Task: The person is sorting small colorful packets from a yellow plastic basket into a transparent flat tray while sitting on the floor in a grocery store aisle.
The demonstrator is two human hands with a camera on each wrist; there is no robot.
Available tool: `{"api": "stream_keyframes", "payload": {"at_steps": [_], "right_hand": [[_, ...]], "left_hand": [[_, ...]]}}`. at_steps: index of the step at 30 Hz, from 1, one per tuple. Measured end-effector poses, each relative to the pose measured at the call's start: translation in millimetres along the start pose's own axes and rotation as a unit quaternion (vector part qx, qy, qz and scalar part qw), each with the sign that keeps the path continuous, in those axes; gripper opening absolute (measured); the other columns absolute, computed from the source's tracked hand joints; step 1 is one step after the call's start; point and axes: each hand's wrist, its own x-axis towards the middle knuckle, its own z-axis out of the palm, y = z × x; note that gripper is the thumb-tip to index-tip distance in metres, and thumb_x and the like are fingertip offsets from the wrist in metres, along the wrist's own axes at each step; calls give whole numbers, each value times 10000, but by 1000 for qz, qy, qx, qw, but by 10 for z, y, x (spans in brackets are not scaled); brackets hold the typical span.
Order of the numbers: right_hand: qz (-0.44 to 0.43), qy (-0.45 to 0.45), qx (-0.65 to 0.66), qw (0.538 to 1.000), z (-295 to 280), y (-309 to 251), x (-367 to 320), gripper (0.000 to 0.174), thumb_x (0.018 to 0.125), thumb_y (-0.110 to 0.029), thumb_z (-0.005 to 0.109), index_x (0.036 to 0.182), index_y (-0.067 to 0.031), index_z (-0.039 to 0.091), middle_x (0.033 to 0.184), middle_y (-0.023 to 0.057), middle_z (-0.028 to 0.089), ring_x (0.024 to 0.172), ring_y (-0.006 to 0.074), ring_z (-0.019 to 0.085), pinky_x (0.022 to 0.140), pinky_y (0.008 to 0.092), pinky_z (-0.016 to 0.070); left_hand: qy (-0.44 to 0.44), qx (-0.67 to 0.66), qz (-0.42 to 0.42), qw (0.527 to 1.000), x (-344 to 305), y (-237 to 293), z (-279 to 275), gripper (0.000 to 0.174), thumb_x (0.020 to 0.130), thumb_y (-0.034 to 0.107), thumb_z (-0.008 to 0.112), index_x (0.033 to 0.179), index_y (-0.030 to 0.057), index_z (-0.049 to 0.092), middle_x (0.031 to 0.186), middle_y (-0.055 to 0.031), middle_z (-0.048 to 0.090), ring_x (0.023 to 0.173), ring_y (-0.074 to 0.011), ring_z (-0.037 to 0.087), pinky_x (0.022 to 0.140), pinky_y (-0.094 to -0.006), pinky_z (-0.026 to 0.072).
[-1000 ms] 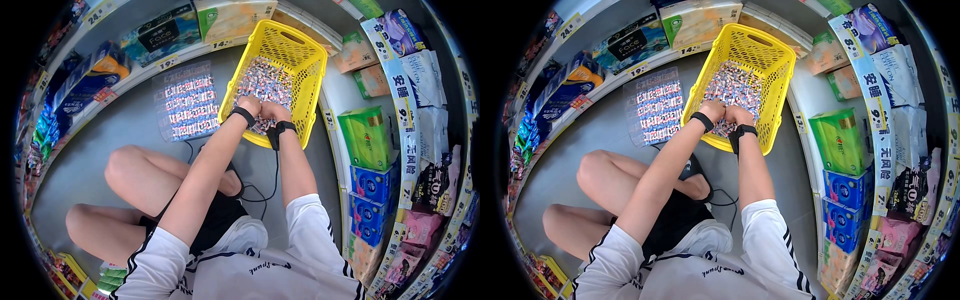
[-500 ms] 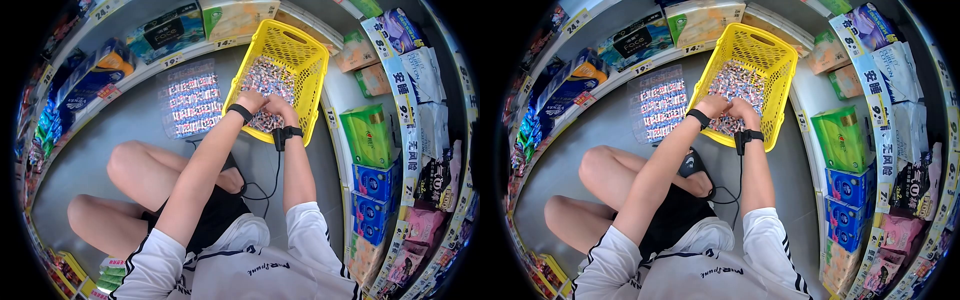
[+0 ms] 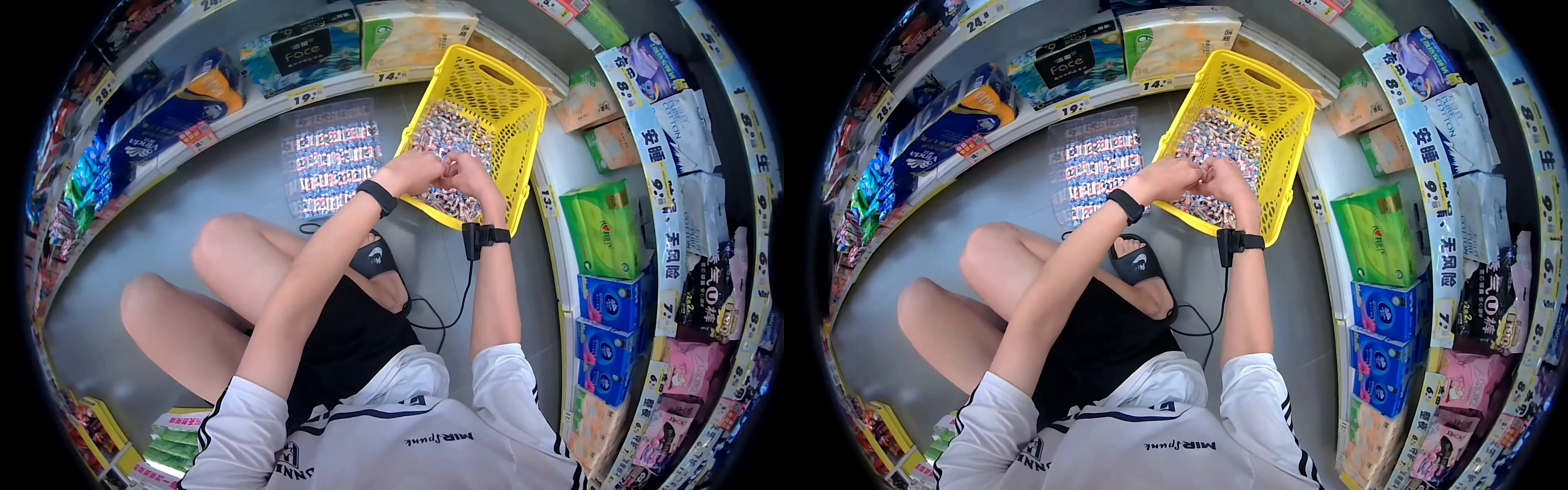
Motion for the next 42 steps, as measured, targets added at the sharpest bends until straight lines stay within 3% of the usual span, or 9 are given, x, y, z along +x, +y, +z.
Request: {"api": "stream_keyframes", "payload": {"at_steps": [4, 7, 11, 18, 20, 30, 34, 36, 42], "right_hand": [[-7, -7, 24, 1000, 8, -243, -121, 339, 718, -90, 837, 990, -22, 646, 780, 86, 718, 716, 156, 679, 660, 320, 526], [-15, -15, 7, 1000, 80, -333, -132, 334, 731, -73, 832, 1012, 9, 671, 842, 105, 739, 788, 189, 723, 723, 337, 564], [-56, 18, 36, 998, 220, -336, -153, 279, 721, -34, 834, 962, 20, 706, 807, 108, 733, 728, 198, 707, 710, 323, 566], [-63, 33, 36, 997, 229, -567, -296, 323, 762, -63, 832, 1040, 37, 700, 935, 108, 762, 847, 189, 734, 794, 322, 575], [-76, 39, -1, 996, 222, -618, -312, 343, 758, -81, 840, 1050, 35, 700, 933, 123, 759, 862, 203, 735, 798, 331, 572], [-123, 105, -54, 985, 323, -728, -394, 277, 783, -120, 795, 1014, 18, 731, 928, 172, 748, 825, 280, 728, 771, 374, 566], [-135, 125, -66, 981, 385, -718, -363, 265, 779, -115, 794, 1003, 13, 736, 917, 167, 748, 802, 281, 728, 760, 372, 569], [-147, 126, -74, 978, 395, -778, -365, 270, 778, -114, 794, 1019, -4, 740, 906, 163, 746, 788, 282, 729, 750, 370, 570], [-126, 153, -44, 979, 370, -993, -357, 306, 797, -142, 817, 1032, 5, 689, 868, 160, 737, 817, 242, 726, 764, 350, 568]], "left_hand": [[22, -15, -12, 1000, -211, -26, -70, 177, 802, 38, 651, 978, 20, 652, 905, -183, 719, 923, -371, 698, 780, -464, 559], [70, -99, -15, 993, -327, -19, -150, 326, 827, 46, 634, 1141, 29, 549, 881, -190, 699, 893, -397, 681, 751, -490, 535], [39, -127, -53, 990, -509, 74, -297, 246, 870, 38, 579, 1112, 46, 529, 931, -182, 685, 903, -418, 659, 744, -510, 511], [139, -99, 2, 985, -667, -55, -144, 255, 875, 40, 612, 1109, 45, 510, 987, -200, 672, 964, -421, 644, 781, -494, 518], [236, -99, 58, 965, -688, -122, -51, 277, 851, -9, 599, 1109, 32, 507, 1007, -197, 666, 996, -403, 643, 802, -489, 518], [251, -81, 14, 964, -925, -41, -92, 236, 846, -16, 602, 1068, 16, 529, 1001, -143, 635, 1018, -348, 604, 866, -443, 514], [260, -93, 29, 961, -915, -112, -83, 218, 856, 1, 615, 1060, 25, 541, 1002, -131, 638, 1012, -341, 600, 862, -441, 514], [271, -105, 17, 957, -916, -126, -112, 175, 906, 127, 658, 1045, 45, 591, 953, -120, 629, 990, -327, 605, 833, -432, 506], [305, -93, 13, 948, -955, -195, -336, 174, 863, 94, 688, 1003, 41, 599, 939, -116, 618, 961, -329, 595, 817, -435, 504]]}}
